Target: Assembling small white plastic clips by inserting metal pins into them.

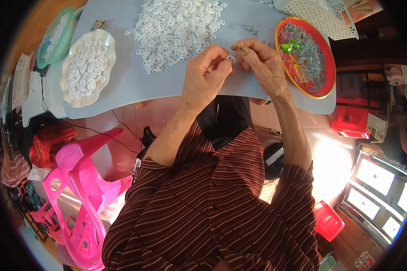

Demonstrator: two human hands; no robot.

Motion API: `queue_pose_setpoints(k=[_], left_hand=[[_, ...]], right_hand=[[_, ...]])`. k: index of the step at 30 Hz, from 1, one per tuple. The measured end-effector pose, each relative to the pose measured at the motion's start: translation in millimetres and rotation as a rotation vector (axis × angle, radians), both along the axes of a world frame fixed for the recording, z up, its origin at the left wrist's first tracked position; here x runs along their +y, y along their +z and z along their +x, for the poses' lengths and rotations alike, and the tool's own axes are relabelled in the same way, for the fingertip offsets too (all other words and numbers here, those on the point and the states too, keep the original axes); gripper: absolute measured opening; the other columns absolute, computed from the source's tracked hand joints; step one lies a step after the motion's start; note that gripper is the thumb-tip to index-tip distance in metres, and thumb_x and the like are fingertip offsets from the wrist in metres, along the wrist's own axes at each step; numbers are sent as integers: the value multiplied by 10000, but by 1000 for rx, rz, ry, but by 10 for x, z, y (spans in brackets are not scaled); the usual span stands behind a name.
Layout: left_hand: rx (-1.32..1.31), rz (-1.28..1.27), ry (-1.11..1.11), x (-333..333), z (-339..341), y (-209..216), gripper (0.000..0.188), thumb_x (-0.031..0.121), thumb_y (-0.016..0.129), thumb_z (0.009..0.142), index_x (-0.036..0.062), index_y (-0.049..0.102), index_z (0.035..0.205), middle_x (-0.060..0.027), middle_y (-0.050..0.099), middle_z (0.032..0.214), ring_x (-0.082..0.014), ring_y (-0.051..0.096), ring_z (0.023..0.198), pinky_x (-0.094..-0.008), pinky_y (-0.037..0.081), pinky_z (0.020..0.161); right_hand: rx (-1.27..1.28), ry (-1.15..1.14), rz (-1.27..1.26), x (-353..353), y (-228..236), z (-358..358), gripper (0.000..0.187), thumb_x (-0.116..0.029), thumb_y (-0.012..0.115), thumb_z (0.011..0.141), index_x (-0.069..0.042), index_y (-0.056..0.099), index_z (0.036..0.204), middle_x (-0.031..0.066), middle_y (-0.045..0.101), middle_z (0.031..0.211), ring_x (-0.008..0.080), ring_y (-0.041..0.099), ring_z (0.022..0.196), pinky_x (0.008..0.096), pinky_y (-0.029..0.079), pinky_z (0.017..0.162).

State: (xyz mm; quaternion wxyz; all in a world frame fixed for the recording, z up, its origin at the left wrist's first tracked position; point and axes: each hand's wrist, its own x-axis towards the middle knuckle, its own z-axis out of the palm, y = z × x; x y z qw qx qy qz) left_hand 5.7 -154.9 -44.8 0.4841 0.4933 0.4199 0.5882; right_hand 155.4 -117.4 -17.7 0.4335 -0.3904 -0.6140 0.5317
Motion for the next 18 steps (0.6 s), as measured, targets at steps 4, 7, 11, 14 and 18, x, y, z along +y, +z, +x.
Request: queue_pose_setpoints(k=[4, 7, 11, 14, 18], left_hand=[[-39, -25, -29, -5, -10, 28, 52, 37, 575, 844, 12, 542, 813, 50, 483, 621, 2, 395, 557, -172, 308, 472], [-7, -51, -39, -34, -14, 106, 55, 49, 578, 855, 15, 546, 826, 49, 482, 620, 2, 397, 560, -171, 304, 470], [25, -2, -3, -33, -4, 81, 54, 62, 575, 871, 17, 555, 848, 50, 484, 630, 2, 394, 558, -167, 301, 471], [-22, -10, -8, -17, -15, 79, 60, 68, 566, 885, 13, 560, 861, 49, 492, 650, 0, 393, 559, -167, 304, 474], [-32, -6, -51, -28, -50, 97, 64, 70, 557, 892, 6, 563, 885, 40, 503, 674, -11, 397, 554, -172, 310, 473]], right_hand=[[-76, 25, 33, -1, -38, 25, 161, -160, 636, 891, 1, 635, 887, -35, 541, 664, 41, 443, 610, 192, 386, 550], [-81, -9, 58, -58, -16, -14, 146, -136, 644, 883, 8, 627, 874, -22, 579, 688, 40, 488, 641, 190, 418, 582], [-71, -51, 74, -90, -22, -45, 132, -116, 656, 871, 9, 618, 865, -7, 626, 739, 42, 538, 688, 192, 454, 630], [30, -53, 25, -78, -79, -73, 121, -107, 651, 872, 8, 614, 879, -12, 624, 760, 47, 538, 689, 194, 459, 645], [49, 2, 49, -64, -116, -45, 111, -94, 649, 871, 7, 610, 896, -12, 625, 784, 49, 545, 702, 192, 466, 672]])
